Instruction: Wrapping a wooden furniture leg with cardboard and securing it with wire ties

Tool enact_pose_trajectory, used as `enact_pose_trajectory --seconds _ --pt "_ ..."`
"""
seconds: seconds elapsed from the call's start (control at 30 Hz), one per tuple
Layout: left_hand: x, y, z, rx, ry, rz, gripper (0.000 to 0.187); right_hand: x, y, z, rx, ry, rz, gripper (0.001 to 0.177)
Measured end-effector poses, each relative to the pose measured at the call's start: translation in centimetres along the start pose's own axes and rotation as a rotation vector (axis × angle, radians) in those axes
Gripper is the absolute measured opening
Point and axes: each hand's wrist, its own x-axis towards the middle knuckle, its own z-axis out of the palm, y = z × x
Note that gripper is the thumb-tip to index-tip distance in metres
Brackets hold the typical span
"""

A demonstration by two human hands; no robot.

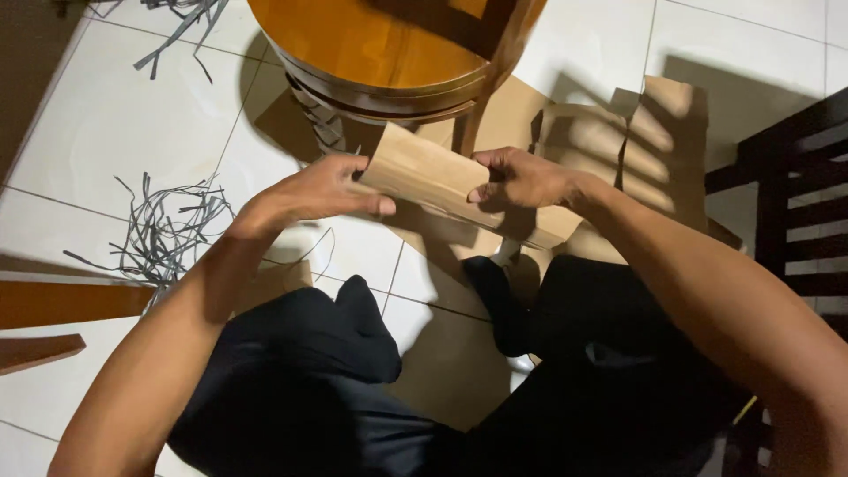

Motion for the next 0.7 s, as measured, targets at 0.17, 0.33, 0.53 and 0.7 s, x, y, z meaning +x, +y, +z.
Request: enact_pose_trajectory --seconds 0.17,0.33,0.53,0.7 --pt "1.4 -4.2 -0.6 0.477 0.164 0.108 0.061 -0.3 1.1 -1.8 0.115 -0.020 -0.059 0.012" --pt "-0.5 -4.6 0.3 0.347 0.292 0.134 0.031 -0.8 1.6 -2.9 0.095 -0.076 -0.082 0.016" --pt "0.0 0.2 3.5 -0.315 0.378 0.183 0.027 0.7 4.6 -3.9 -0.344 -0.052 0.045 0.022" --pt "3.6 1.3 5.4 -0.240 0.343 0.233 0.035 1.1 6.2 -4.2 -0.299 -0.069 0.076 0.034"
